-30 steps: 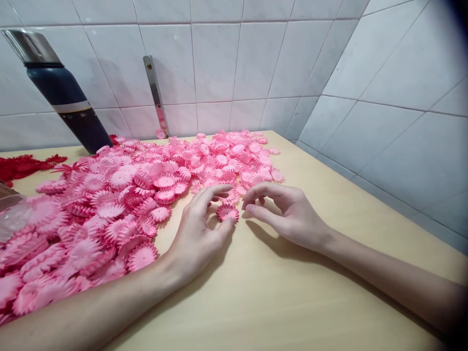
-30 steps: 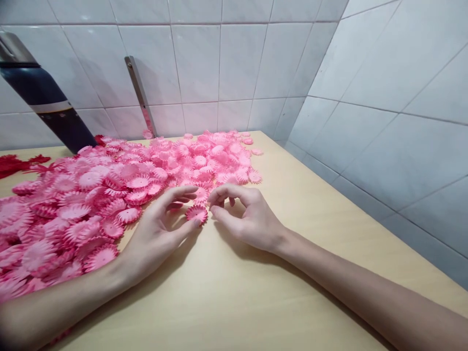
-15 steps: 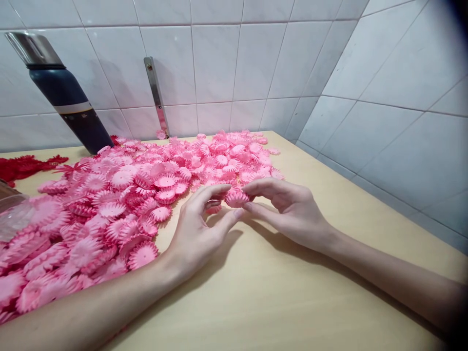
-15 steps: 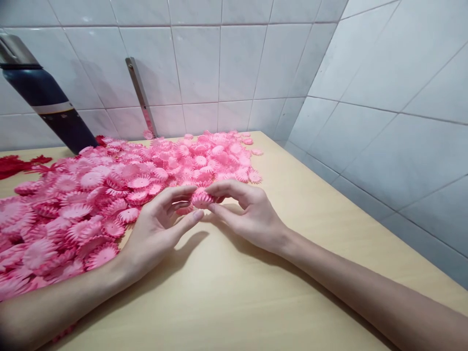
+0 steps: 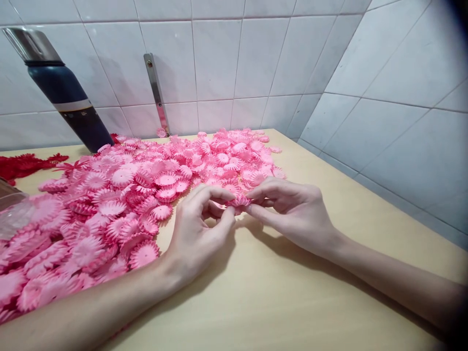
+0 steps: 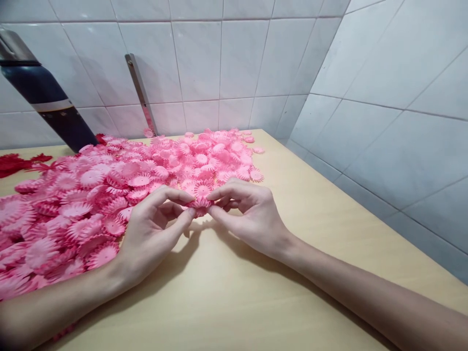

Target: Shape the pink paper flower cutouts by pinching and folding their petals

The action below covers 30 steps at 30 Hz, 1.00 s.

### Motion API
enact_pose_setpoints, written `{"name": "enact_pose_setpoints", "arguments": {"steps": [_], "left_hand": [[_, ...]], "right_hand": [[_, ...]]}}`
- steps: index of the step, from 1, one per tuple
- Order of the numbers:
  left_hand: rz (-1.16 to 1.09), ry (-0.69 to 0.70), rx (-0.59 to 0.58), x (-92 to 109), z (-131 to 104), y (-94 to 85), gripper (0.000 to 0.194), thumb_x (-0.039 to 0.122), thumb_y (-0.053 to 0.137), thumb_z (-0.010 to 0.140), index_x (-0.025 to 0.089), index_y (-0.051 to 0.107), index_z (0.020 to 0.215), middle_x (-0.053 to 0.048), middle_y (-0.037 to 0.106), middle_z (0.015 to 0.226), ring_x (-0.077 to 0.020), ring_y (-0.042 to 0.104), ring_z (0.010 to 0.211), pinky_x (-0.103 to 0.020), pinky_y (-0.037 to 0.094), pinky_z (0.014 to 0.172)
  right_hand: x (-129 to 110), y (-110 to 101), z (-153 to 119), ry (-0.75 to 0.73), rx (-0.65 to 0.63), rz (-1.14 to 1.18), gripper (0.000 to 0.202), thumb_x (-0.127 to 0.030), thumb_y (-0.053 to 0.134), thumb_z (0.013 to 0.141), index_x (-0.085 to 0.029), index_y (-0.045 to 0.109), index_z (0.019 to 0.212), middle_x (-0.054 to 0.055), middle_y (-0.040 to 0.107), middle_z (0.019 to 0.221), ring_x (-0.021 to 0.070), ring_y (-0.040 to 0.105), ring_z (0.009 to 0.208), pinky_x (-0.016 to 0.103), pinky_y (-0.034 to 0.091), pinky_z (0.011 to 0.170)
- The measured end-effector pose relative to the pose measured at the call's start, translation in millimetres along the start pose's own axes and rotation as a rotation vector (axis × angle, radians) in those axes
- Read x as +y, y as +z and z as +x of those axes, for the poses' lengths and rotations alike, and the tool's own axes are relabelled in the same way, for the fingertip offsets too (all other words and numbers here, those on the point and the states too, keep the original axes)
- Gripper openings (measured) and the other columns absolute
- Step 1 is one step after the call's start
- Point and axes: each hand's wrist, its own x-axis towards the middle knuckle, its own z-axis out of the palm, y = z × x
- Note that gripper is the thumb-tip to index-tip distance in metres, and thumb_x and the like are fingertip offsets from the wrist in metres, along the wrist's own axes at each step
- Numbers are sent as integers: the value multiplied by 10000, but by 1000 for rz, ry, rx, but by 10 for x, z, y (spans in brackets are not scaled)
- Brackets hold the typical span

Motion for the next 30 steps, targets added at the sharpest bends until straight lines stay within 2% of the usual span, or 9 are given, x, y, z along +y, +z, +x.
{"name": "enact_pose_setpoints", "arguments": {"steps": [6,9,14,19,22,24,26,28,30], "left_hand": [[17,-29,42,22,30,-11,79,155,628,761,144,637,839,-44,656,880,-97,607,624,-208,495,545],[-11,-69,46,30,42,-4,71,155,636,755,138,634,823,-40,654,860,-102,606,631,-213,500,554],[-226,-43,-36,17,41,19,118,182,677,756,146,627,857,-31,652,903,-138,652,796,-260,562,724],[-302,-92,-53,3,55,19,134,225,706,762,151,638,850,-12,659,846,-125,651,765,-251,561,724],[-330,-110,-90,-25,60,26,125,206,724,743,142,654,825,-27,673,867,-148,654,825,-279,563,775],[-346,-102,-99,-38,60,32,117,203,721,745,139,665,825,-36,676,882,-159,651,856,-299,563,809],[-343,-93,-78,-40,61,35,122,203,724,741,137,665,826,-38,669,884,-160,646,858,-311,563,826],[-346,-100,-53,-36,65,35,139,201,733,730,139,656,827,-34,659,883,-159,642,861,-309,562,829],[-368,-110,-53,-35,67,35,153,193,737,725,144,641,834,-24,651,880,-152,640,868,-290,560,823]], "right_hand": [[-41,47,-49,-135,7,-34,47,-159,732,730,-203,716,726,45,671,692,167,630,615,312,536,523],[-3,28,-36,-145,-19,-44,49,-176,729,750,-220,724,770,46,684,734,176,639,659,331,550,566],[86,-22,31,-94,-9,20,100,-190,703,790,-239,715,876,43,700,910,194,661,876,359,580,771],[114,-23,35,-172,-10,-16,129,-123,678,796,-240,712,840,46,687,954,202,650,933,394,553,856],[94,-16,22,-198,3,-78,116,-129,682,788,-240,701,816,58,658,1006,214,636,963,398,553,847],[73,-15,21,-134,26,-8,137,-162,710,770,-239,677,879,51,645,979,201,648,909,371,578,787],[55,-20,27,6,9,124,188,-217,727,768,-228,644,937,34,654,887,178,668,801,337,600,707],[43,-29,35,157,-71,255,167,-287,711,795,-208,640,923,26,670,800,165,678,710,322,612,657],[37,-39,42,242,-141,333,166,-334,708,797,-191,663,870,31,686,758,166,686,671,316,619,638]]}}
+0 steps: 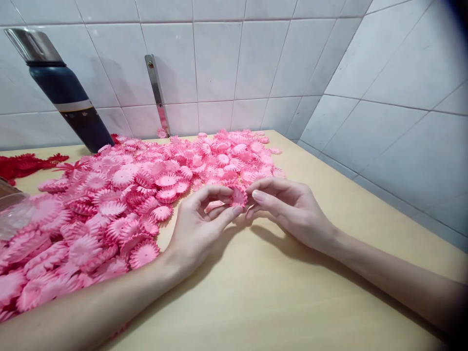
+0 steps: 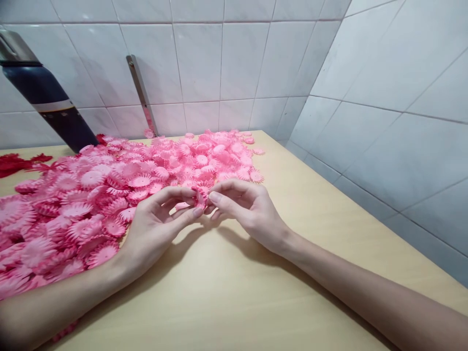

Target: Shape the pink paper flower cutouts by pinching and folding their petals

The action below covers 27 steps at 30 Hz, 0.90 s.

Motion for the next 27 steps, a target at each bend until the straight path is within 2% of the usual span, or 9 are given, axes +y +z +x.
{"name": "enact_pose_setpoints", "arguments": {"steps": [5,8,11,15,18,22,27], "left_hand": [[-37,19,-82,-32,-7,-3,124,141,688,769,158,618,870,-9,630,912,-120,626,886,-251,537,844],[-8,11,-104,-36,-11,-2,128,132,672,778,160,616,890,-18,625,942,-124,619,922,-241,524,851],[-24,-55,-111,-8,-13,-5,155,136,687,761,157,608,893,-21,631,935,-128,631,889,-245,530,819],[-111,-170,-126,28,-16,-24,118,210,656,806,161,603,900,-10,635,841,-128,641,803,-247,531,732],[-82,-147,-108,35,-9,-30,162,289,688,793,149,612,821,1,627,782,-106,621,742,-211,510,678],[-75,-143,-108,33,5,-23,231,289,760,723,134,596,774,8,627,735,-94,608,694,-193,499,642],[-105,-169,-127,18,-1,-32,208,317,707,780,137,602,792,-2,639,737,-104,610,716,-221,512,679]], "right_hand": [[-7,-26,9,43,-30,-26,148,-287,796,698,-178,720,763,30,714,717,161,691,640,281,611,634],[-5,-61,16,57,-91,-34,109,-261,778,722,-184,738,788,31,721,727,159,692,669,281,604,661],[-10,-89,24,60,-125,-28,98,-262,758,747,-187,740,807,27,715,735,155,684,682,292,597,680],[-33,-82,22,79,-159,-30,99,-269,747,757,-182,737,802,38,714,752,168,685,716,306,586,691],[-49,-68,9,77,-184,-15,98,-247,766,729,-189,738,802,41,717,792,178,683,759,304,577,698],[-48,-80,0,96,-210,-10,117,-221,784,700,-183,737,800,46,714,811,178,672,760,296,562,695],[-29,-108,5,109,-217,6,118,-201,771,712,-183,737,824,48,717,808,175,668,761,292,555,696]]}}
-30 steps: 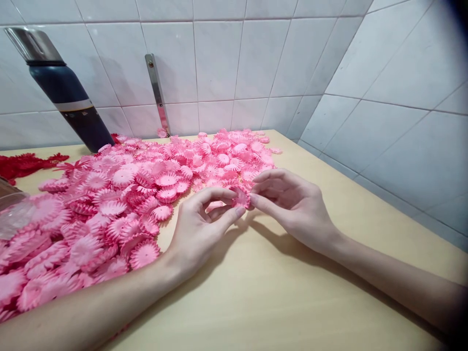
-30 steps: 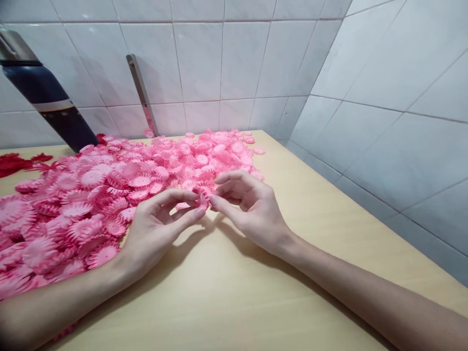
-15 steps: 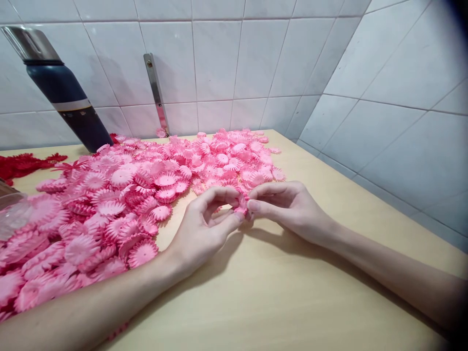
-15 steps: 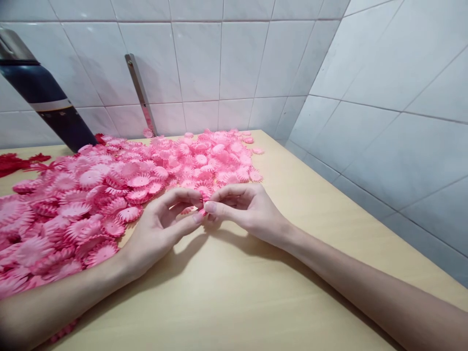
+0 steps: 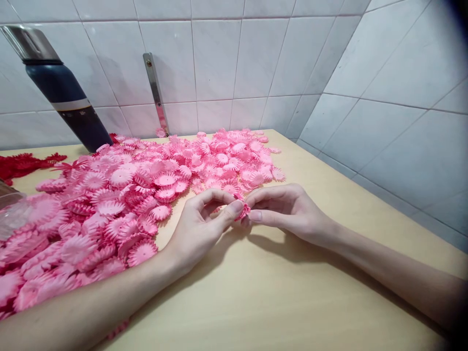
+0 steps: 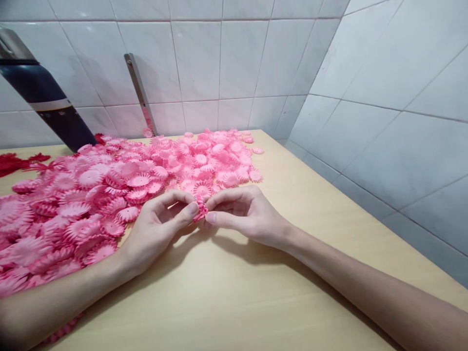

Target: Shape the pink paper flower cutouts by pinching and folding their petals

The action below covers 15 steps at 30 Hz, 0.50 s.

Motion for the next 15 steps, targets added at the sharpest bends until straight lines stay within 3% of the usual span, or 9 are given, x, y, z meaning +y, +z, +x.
{"name": "enact_pose_setpoints", "arguments": {"steps": [9,15], "left_hand": [[61,76,-45,22,4,25,156,228,725,748,115,627,703,-24,632,763,-98,574,715,-200,467,663],[68,81,-45,1,12,9,151,225,706,759,122,626,684,-31,630,780,-120,581,745,-231,472,695]], "right_hand": [[50,53,-14,-56,-25,2,119,-177,779,699,-187,729,807,33,690,774,180,664,783,300,548,736],[42,62,-11,28,39,-36,124,-247,792,693,-171,734,773,39,693,756,181,665,739,290,555,678]]}}
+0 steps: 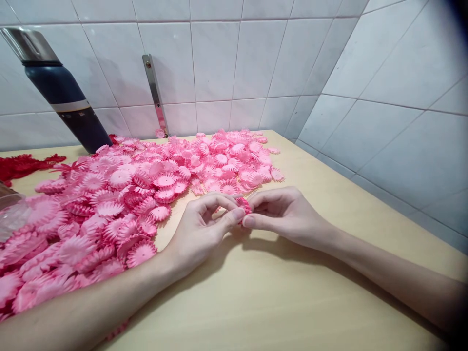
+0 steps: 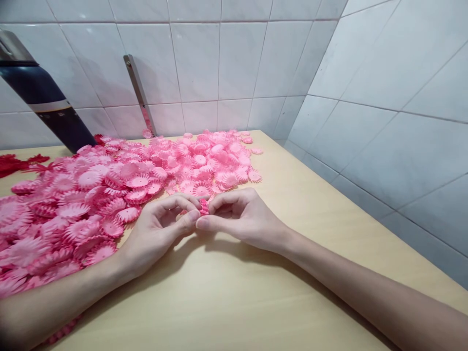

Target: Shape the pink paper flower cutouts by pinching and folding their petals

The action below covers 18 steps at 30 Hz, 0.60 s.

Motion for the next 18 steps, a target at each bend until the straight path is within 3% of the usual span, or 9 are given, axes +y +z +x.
{"name": "enact_pose_setpoints", "arguments": {"steps": [6,12,18], "left_hand": [[-103,-114,13,-26,-2,-26,187,315,667,803,135,631,772,-39,649,782,-145,614,738,-292,502,723],[27,-50,52,18,-8,18,193,253,765,709,126,619,709,-3,631,696,-101,592,680,-211,491,672],[-18,-33,138,-19,-27,23,207,315,659,819,158,535,765,10,603,733,-103,582,699,-233,491,674]], "right_hand": [[-34,-33,8,-1,-52,-22,148,-305,729,776,-164,740,818,54,719,780,168,673,740,286,554,718],[-24,11,-9,-18,-53,-43,142,-294,739,763,-169,737,831,55,718,805,192,683,786,297,552,734],[-1,-7,1,-22,-2,16,110,-262,684,800,-153,680,784,51,690,757,186,670,715,324,548,710]]}}
